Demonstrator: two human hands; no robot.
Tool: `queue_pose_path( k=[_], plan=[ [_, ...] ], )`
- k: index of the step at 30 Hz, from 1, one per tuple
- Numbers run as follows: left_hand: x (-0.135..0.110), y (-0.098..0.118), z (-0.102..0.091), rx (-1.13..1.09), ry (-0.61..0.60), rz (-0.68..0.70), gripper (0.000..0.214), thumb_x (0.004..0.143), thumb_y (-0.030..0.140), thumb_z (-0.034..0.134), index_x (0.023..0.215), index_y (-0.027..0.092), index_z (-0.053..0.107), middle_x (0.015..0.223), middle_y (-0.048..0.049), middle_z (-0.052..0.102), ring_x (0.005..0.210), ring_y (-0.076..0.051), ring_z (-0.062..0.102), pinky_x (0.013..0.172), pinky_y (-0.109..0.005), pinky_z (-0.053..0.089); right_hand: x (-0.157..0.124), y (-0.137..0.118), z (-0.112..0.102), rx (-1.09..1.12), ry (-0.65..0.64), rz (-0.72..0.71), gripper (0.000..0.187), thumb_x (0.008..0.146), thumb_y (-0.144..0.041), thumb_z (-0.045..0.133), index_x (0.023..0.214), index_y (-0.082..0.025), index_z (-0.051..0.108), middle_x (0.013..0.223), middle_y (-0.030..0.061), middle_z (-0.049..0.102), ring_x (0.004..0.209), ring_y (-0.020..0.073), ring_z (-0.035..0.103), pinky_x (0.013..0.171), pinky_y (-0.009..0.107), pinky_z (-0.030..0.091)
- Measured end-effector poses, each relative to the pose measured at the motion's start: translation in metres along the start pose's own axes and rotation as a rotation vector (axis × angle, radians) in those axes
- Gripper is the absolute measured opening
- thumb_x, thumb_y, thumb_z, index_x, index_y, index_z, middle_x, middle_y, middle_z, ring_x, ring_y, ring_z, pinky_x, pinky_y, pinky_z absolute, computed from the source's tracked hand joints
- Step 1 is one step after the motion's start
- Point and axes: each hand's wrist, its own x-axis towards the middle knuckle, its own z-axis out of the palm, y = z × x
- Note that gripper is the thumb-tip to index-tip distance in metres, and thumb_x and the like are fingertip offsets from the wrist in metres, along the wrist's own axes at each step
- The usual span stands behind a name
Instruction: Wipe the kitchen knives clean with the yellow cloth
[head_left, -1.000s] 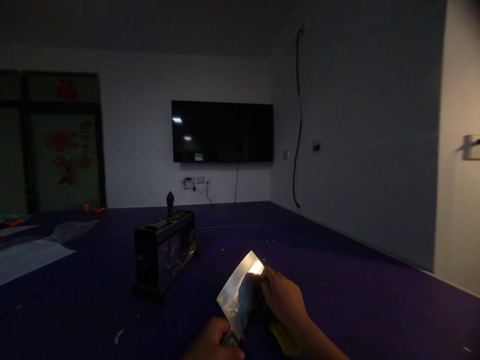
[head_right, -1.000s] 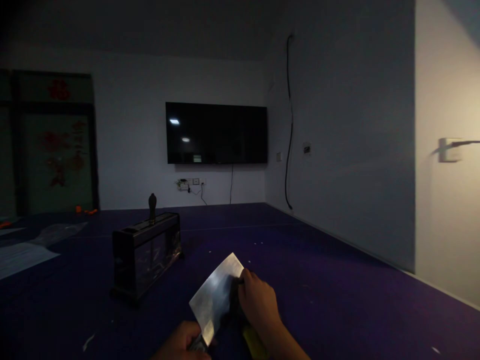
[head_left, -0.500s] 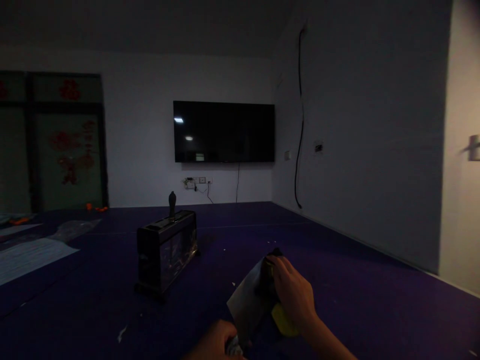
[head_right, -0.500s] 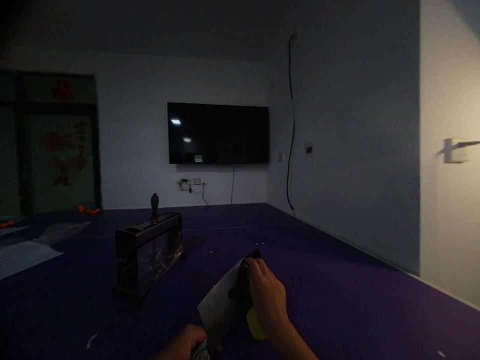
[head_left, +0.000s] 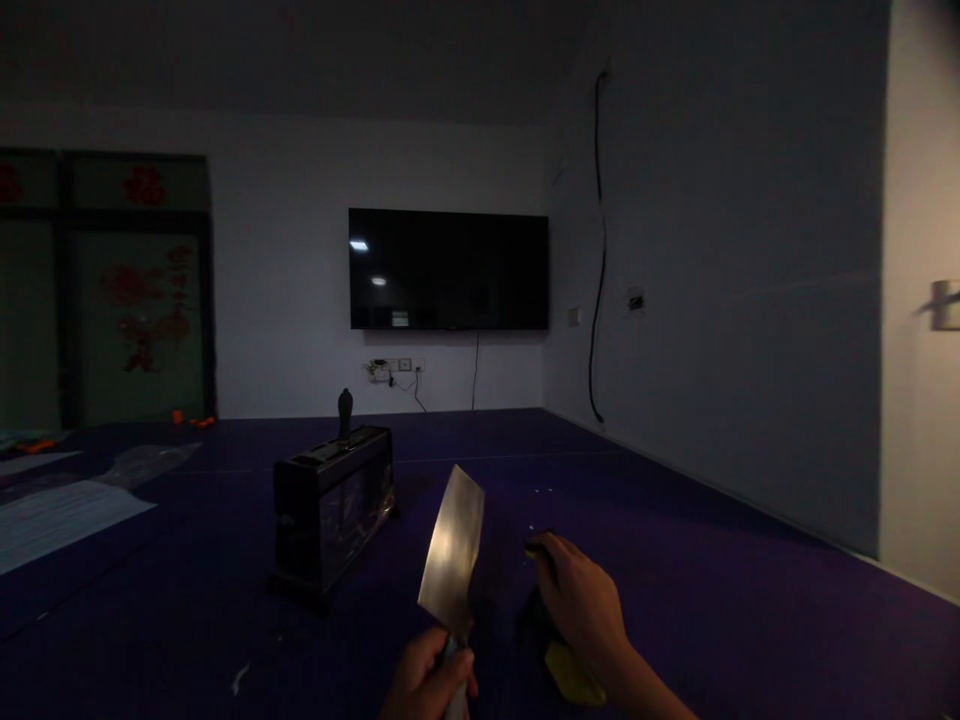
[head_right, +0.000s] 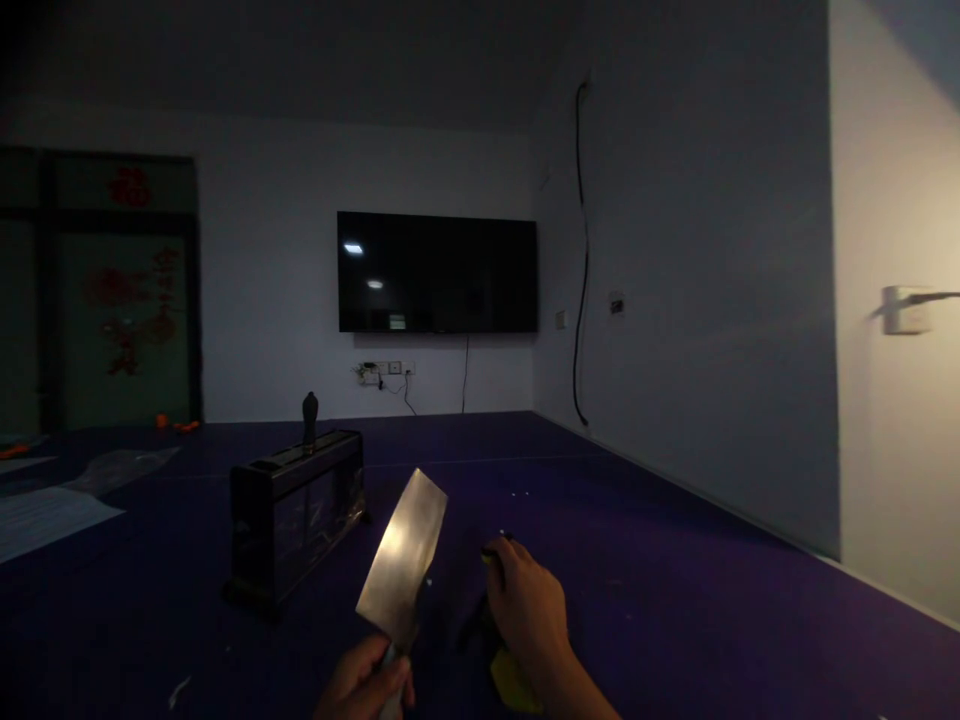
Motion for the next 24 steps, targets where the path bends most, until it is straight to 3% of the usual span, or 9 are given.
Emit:
queue_pose_path(
  k=[5, 9, 11, 15, 24],
  plan=[
    [-0.005, 0.012, -0.004, 0.064, 0.239, 0.046, 0.052, 0.063, 0.067, 0.056, 0.074, 0.016, 0.057, 0.051, 0.0038, 0.047, 0.045, -0.01, 0.047, 0.045, -0.02, 0.037, -0.003, -0.005, -0.004, 0.199, 0.014, -0.017, 0.027, 0.082, -0.024, 0.038, 0.089, -0.023, 0.063, 0.091, 0.0024, 0.067, 0.084, 0.018, 0.062, 0.071, 0.026, 0.044],
    [-0.003, 0.015, -0.01, 0.145, 0.484, 0.208, 0.052, 0.061, 0.062, 0.062, 0.087, 0.017, 0.064, 0.074, -0.0037, 0.064, 0.073, -0.018, 0.061, 0.064, -0.022, 0.047, -0.004, -0.01, -0.005, 0.463, 0.0, 0.032, 0.036, 0.085, -0.039, 0.034, 0.074, -0.019, 0.063, 0.071, 0.0032, 0.064, 0.069, 0.0187, 0.059, 0.062, 0.026, 0.042],
    [-0.001, 0.014, -0.011, 0.155, 0.503, 0.241, 0.054, 0.058, 0.059, 0.065, 0.092, 0.017, 0.066, 0.088, -0.0067, 0.068, 0.087, -0.023, 0.062, 0.075, -0.025, 0.048, -0.005, -0.015, -0.006, 0.629, -0.013, 0.07, 0.047, 0.085, -0.05, 0.033, 0.064, -0.017, 0.058, 0.062, 0.0029, 0.058, 0.061, 0.0179, 0.054, 0.056, 0.025, 0.04],
    [0.001, 0.009, -0.008, 0.152, 0.526, 0.239, 0.056, 0.056, 0.055, 0.067, 0.094, 0.015, 0.064, 0.093, -0.0103, 0.068, 0.088, -0.025, 0.062, 0.079, -0.029, 0.049, -0.009, -0.027, -0.008, 0.867, -0.108, 0.124, 0.053, 0.082, -0.06, 0.036, 0.063, -0.015, 0.057, 0.062, 0.0016, 0.055, 0.062, 0.017, 0.052, 0.055, 0.024, 0.04],
    [0.002, -0.001, -0.003, 0.309, 0.564, 0.268, 0.047, 0.058, 0.05, 0.065, 0.093, 0.019, 0.061, 0.092, -0.009, 0.068, 0.086, -0.024, 0.063, 0.076, -0.027, 0.049, -0.015, -0.038, -0.001, 1.004, -0.22, 0.136, 0.056, 0.073, -0.065, 0.047, 0.068, -0.012, 0.065, 0.067, 0.005, 0.061, 0.068, 0.0206, 0.057, 0.061, 0.028, 0.045]
  ],
)
